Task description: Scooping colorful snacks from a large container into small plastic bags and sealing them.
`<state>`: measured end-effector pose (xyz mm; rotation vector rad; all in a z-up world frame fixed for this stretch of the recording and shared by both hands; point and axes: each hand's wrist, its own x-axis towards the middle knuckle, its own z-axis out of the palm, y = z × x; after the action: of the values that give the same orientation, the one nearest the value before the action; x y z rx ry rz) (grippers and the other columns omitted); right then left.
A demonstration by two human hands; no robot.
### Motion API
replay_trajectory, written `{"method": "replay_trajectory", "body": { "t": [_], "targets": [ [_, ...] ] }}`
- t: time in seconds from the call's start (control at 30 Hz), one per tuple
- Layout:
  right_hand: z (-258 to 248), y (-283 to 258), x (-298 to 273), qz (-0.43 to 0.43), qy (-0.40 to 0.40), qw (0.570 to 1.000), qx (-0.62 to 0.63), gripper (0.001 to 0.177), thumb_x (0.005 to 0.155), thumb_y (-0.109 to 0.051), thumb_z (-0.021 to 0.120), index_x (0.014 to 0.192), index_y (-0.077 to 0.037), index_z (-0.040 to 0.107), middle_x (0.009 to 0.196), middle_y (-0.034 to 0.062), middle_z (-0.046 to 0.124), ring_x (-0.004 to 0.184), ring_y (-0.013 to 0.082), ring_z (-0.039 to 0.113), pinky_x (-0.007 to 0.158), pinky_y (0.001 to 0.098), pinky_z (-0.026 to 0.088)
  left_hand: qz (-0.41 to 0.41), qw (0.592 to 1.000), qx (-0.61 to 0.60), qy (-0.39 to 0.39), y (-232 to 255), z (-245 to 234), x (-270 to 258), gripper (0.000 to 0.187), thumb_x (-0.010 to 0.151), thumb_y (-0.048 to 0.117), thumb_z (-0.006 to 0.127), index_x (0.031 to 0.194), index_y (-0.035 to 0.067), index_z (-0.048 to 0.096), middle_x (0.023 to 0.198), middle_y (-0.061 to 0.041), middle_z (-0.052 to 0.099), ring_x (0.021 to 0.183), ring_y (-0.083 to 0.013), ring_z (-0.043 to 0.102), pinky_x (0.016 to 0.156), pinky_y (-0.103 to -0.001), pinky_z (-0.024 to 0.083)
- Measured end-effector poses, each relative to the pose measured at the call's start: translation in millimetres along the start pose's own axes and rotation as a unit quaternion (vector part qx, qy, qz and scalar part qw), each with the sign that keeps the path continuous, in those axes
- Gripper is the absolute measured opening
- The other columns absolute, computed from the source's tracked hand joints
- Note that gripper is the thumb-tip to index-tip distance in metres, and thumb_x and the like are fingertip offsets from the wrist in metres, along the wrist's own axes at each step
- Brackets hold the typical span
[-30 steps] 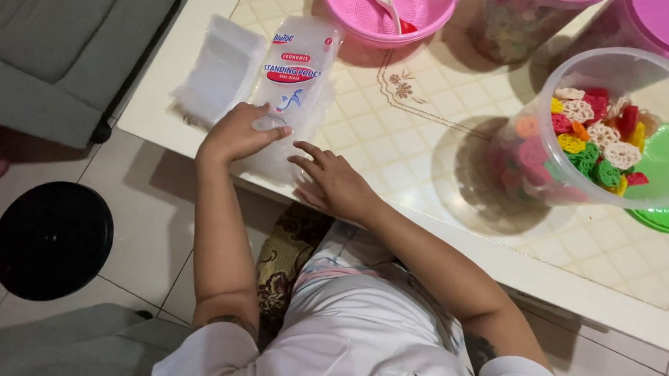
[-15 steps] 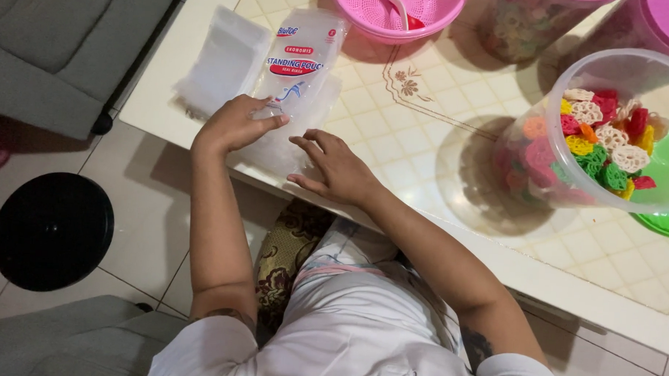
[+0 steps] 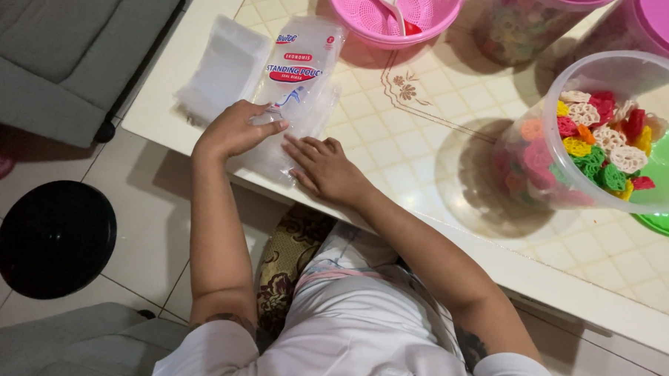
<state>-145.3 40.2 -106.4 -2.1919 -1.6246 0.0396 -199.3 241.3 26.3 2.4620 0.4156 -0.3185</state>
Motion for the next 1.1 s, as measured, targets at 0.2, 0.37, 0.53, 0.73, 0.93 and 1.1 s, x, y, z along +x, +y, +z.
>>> {"method": "replay_trajectory", "body": {
  "t": [0.2,0.37,0.53,0.73,0.93,1.1],
  "targets": [
    [21.4,12.1,-1.0,-0.030,0.063,0.998,0.008,0.039,0.111,-0.032,0.048,0.146,-0.016,0.055,0.143,0.0069,0.063,0.144,0.0347,0.046,0.118,0.0648,0.028,-0.021,0.999,0.026,0.003,-2.8,-6.1,-3.0,0.082,0.084,0.061,0.067,0.146,0.008,0.058,0.146,-0.023,0.057,0.138,-0.0413,0.050,0.112,-0.050,0.043],
    [38.6,27.3,-6.8,-0.022,0.116,0.993,-0.016,0.029,0.105,-0.033,0.058,0.130,-0.020,0.064,0.121,0.0034,0.072,0.133,0.0311,0.059,0.121,0.0635,0.023,-0.027,0.999,0.024,0.007,-8.7,1.2,0.3,0.083,0.082,0.059,0.070,0.146,0.007,0.057,0.146,-0.022,0.055,0.139,-0.0404,0.050,0.113,-0.050,0.042],
    [26.7,27.5,-9.8,-0.067,0.167,0.983,-0.020,0.026,0.102,-0.035,0.064,0.123,-0.021,0.071,0.121,0.0008,0.075,0.128,0.0276,0.064,0.121,0.0586,0.027,-0.038,0.999,0.019,0.010,-9.4,9.1,3.3,0.087,0.081,0.060,0.071,0.147,0.006,0.056,0.148,-0.022,0.052,0.141,-0.0397,0.048,0.114,-0.049,0.043],
    [38.4,26.6,-13.8,-0.078,0.163,0.983,-0.024,0.032,0.104,-0.023,0.058,0.134,-0.015,0.065,0.127,0.0069,0.071,0.128,0.0349,0.063,0.115,0.0568,0.040,-0.044,0.998,0.036,0.000,-7.7,7.4,1.6,0.086,0.082,0.059,0.068,0.150,0.007,0.054,0.149,-0.020,0.049,0.142,-0.0379,0.047,0.115,-0.050,0.041],
    [29.8,22.6,-19.2,-0.070,0.222,0.973,0.014,0.020,0.100,-0.020,0.067,0.118,-0.014,0.074,0.116,0.0060,0.076,0.116,0.0332,0.070,0.109,0.0496,0.048,-0.040,0.999,0.028,-0.005,-3.4,7.1,-3.5,0.088,0.081,0.060,0.069,0.150,0.006,0.053,0.151,-0.021,0.047,0.143,-0.0397,0.046,0.115,-0.049,0.041],
    [-2.5,15.4,-50.2,-0.096,0.265,0.959,0.016,0.024,0.100,-0.012,0.066,0.123,-0.013,0.075,0.120,0.0088,0.075,0.119,0.0324,0.070,0.111,0.0482,0.048,-0.041,0.999,0.000,0.003,3.8,8.1,-12.1,0.091,0.082,0.057,0.070,0.152,0.003,0.049,0.154,-0.024,0.042,0.145,-0.0415,0.042,0.117,-0.051,0.040]
  ]
}}
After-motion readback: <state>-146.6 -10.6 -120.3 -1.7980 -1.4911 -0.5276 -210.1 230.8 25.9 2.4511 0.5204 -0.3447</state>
